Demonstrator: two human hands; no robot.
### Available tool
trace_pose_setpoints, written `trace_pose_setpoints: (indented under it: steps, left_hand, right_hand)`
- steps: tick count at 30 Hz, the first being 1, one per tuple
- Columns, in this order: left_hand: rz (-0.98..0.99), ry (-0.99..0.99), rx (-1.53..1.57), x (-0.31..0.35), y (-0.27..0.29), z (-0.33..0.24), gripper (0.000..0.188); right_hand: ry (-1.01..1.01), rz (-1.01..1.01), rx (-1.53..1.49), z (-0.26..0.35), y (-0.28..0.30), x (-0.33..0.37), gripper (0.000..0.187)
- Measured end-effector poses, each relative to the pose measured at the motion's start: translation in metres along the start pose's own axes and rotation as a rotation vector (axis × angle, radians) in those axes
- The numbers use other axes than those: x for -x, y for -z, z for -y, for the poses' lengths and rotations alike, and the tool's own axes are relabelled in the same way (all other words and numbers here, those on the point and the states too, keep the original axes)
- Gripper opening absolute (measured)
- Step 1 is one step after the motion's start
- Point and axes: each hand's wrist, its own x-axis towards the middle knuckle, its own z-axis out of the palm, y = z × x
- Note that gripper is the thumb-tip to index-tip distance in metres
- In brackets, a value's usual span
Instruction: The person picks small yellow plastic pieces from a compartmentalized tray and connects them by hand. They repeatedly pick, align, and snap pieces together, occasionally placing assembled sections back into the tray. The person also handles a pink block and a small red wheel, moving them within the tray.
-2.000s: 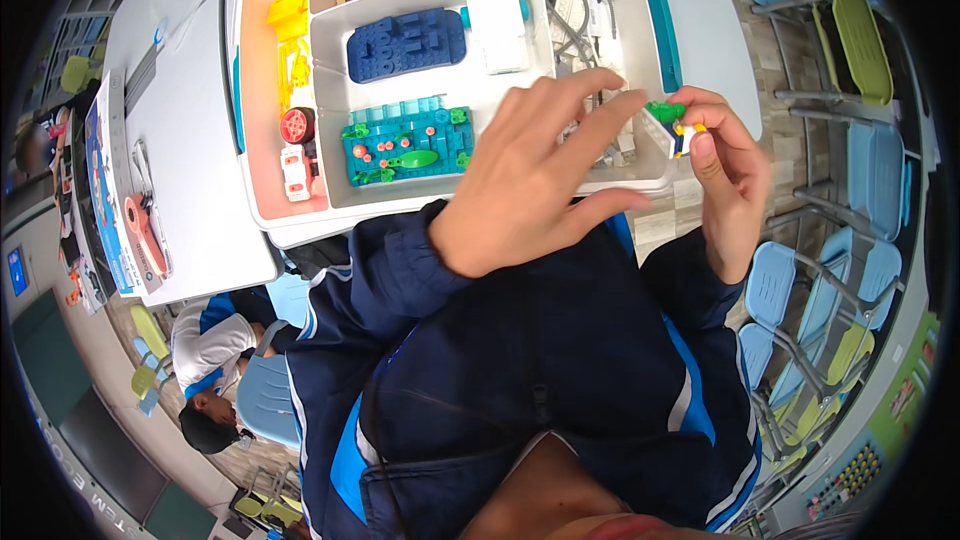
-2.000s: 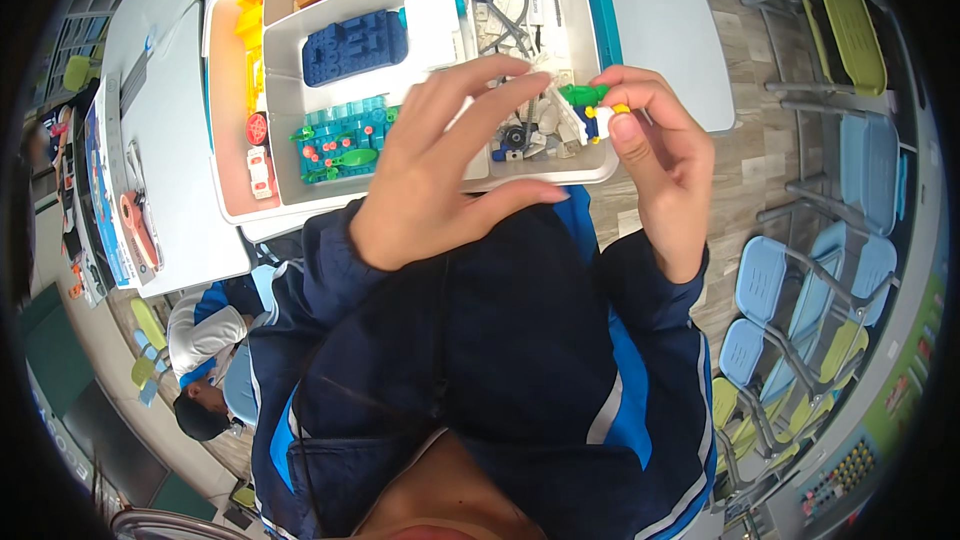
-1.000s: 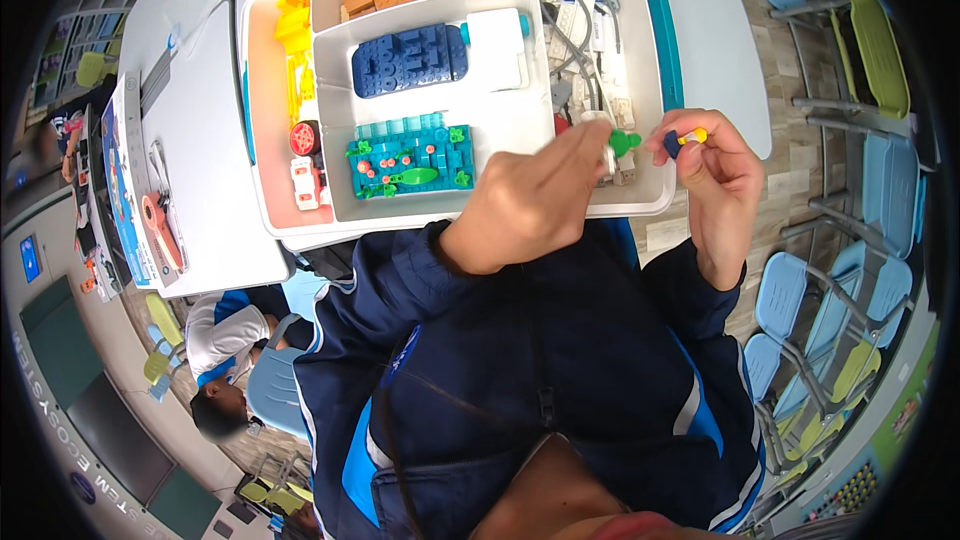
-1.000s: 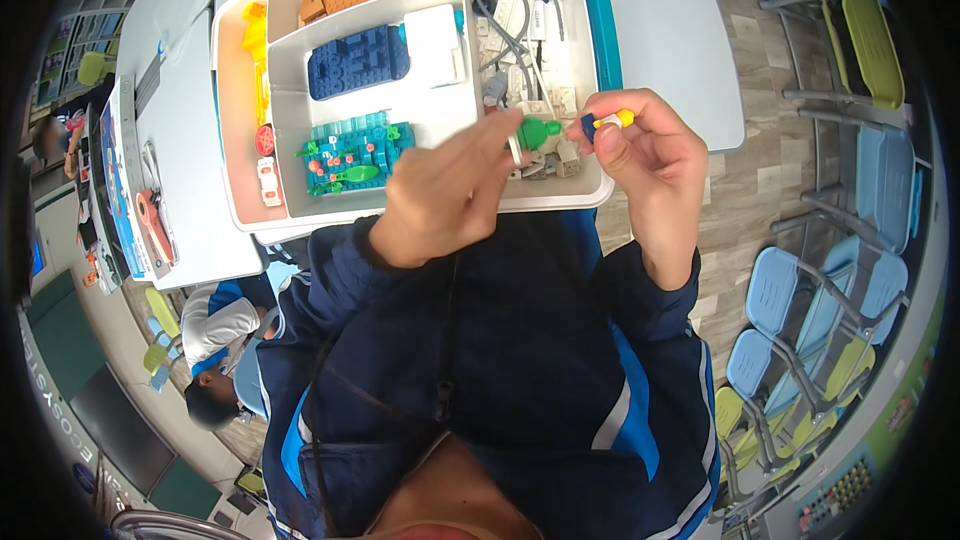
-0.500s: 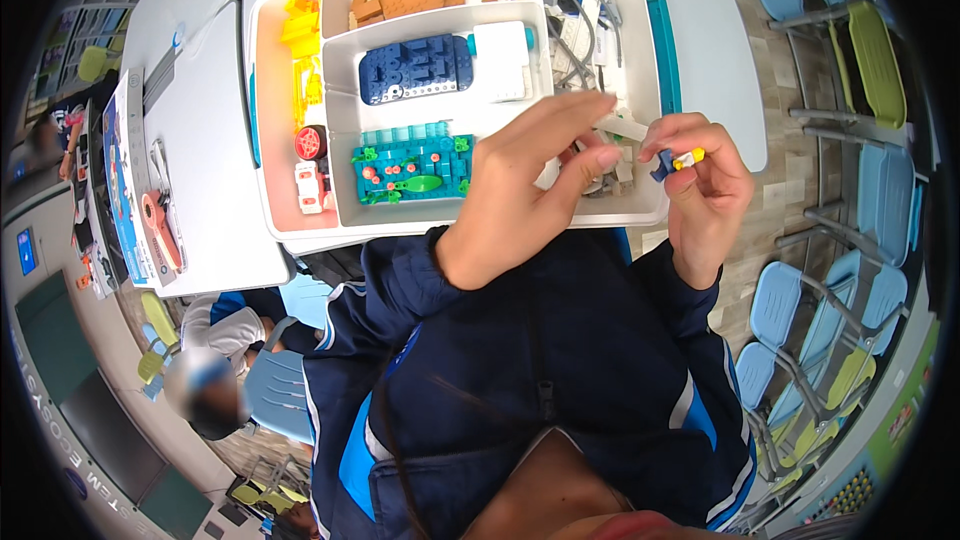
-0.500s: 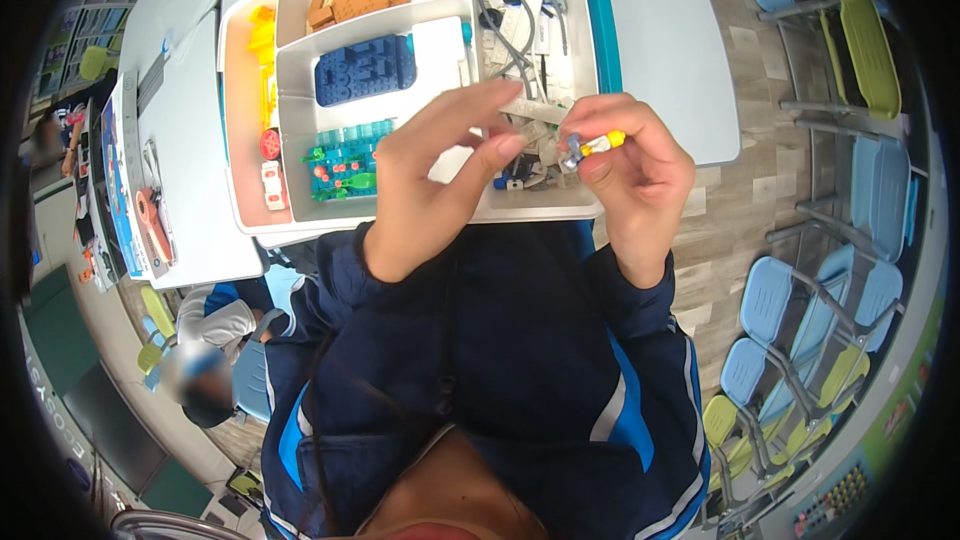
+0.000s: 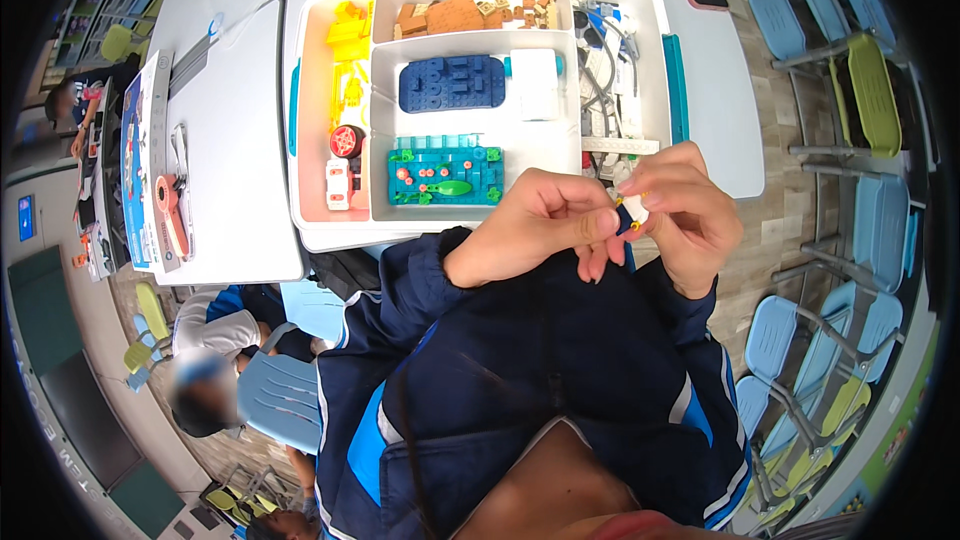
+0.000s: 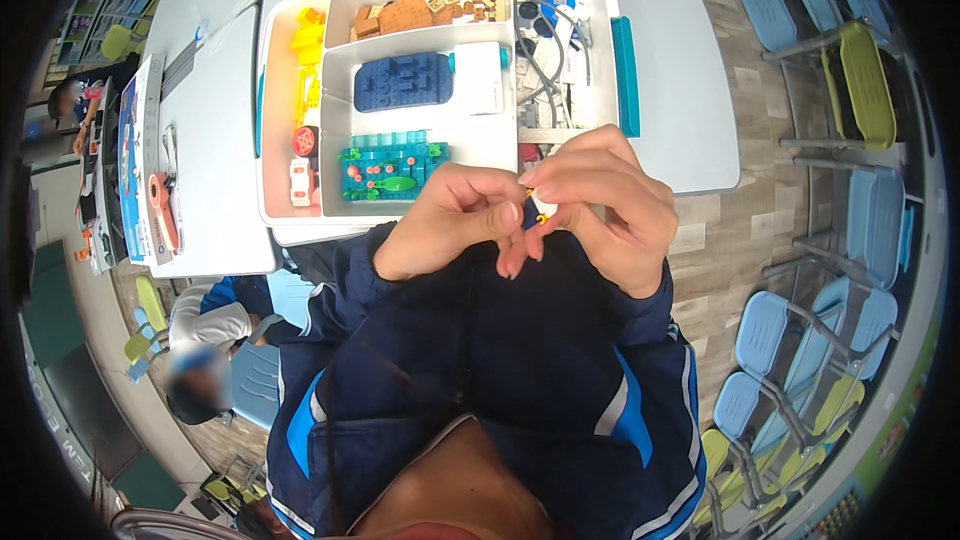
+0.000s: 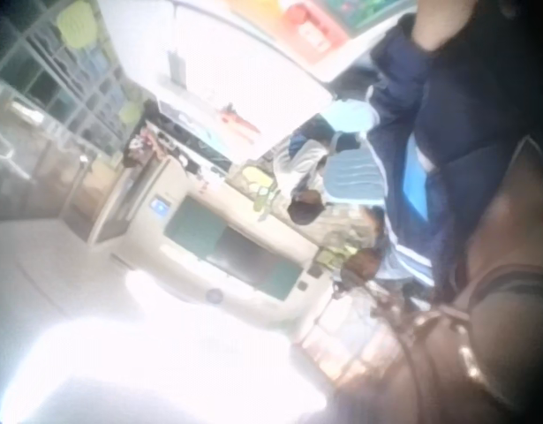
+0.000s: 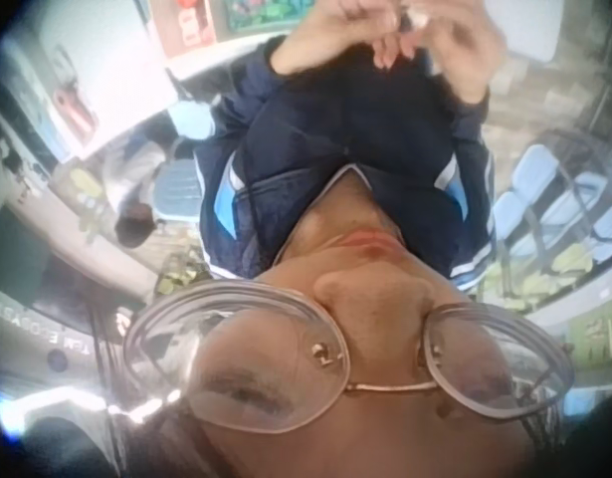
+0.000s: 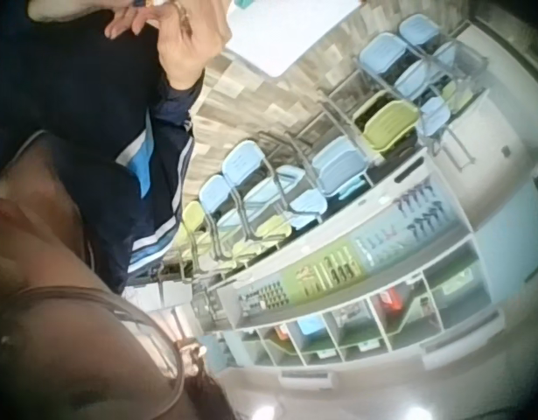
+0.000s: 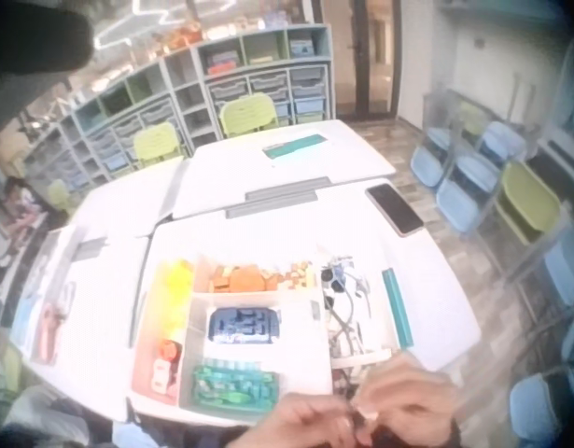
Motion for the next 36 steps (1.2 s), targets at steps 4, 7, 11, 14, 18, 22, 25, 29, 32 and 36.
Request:
trace_pose_setpoints:
  steps: [4, 7, 11, 14, 18, 22, 25, 29, 32, 36]
  left_hand:
    - [-0.125, -0.028, -0.075, 0.016, -0.004, -0.01, 0.017]
    - [-0.239, -0.138, -0.22, 0.03, -0.009, -0.005, 0.014]
    - [-0.304, -0.349, -0.564, 0.044, -0.001, -0.002, 0.01]
    - [-0.408, -0.459, -0.775, 0.054, 0.005, -0.001, 0.01]
    - [-0.529, -0.435, -0.72, 0.072, 0.013, -0.008, 0.012]
    - [-0.589, -0.489, -0.531, 0.087, 0.023, -0.011, 0.013]
    - [-0.63, -0.501, -0.481, 0.097, 0.042, -0.011, 0.014]
    - [-0.749, -0.356, -0.711, 0.113, 0.06, -0.026, 0.027]
    - [-0.871, -0.328, -0.803, 0.123, 0.082, -0.032, 0.031]
    - [-1.168, -0.492, -0.68, 0.145, 0.096, -0.041, 0.032]
  right_hand:
    - [-0.15, 0.072, -0.1, 0.012, -0.003, -0.004, 0.02]
    - [-0.305, 0.124, -0.111, 0.013, -0.005, -0.001, 0.02]
    - [-0.46, 0.109, -0.189, 0.019, -0.02, -0.013, 0.018]
    - [-0.384, 0.268, 0.007, 0.02, -0.026, -0.031, 0.014]
    - [-0.208, 0.377, 0.221, 0.023, -0.049, -0.056, 0.012]
    - [-0.151, 0.476, 0.214, 0.023, -0.076, -0.078, 0.014]
    - [-0.149, 0.552, 0.218, 0.017, -0.096, -0.096, 0.014]
    - [-0.107, 0.634, 0.251, 0.003, -0.122, -0.119, 0.011]
    - [-0.039, 0.679, 0.277, -0.017, -0.137, -0.143, 0.009]
    - [-0.028, 0.734, 0.378, -0.048, -0.157, -0.186, 0.01]
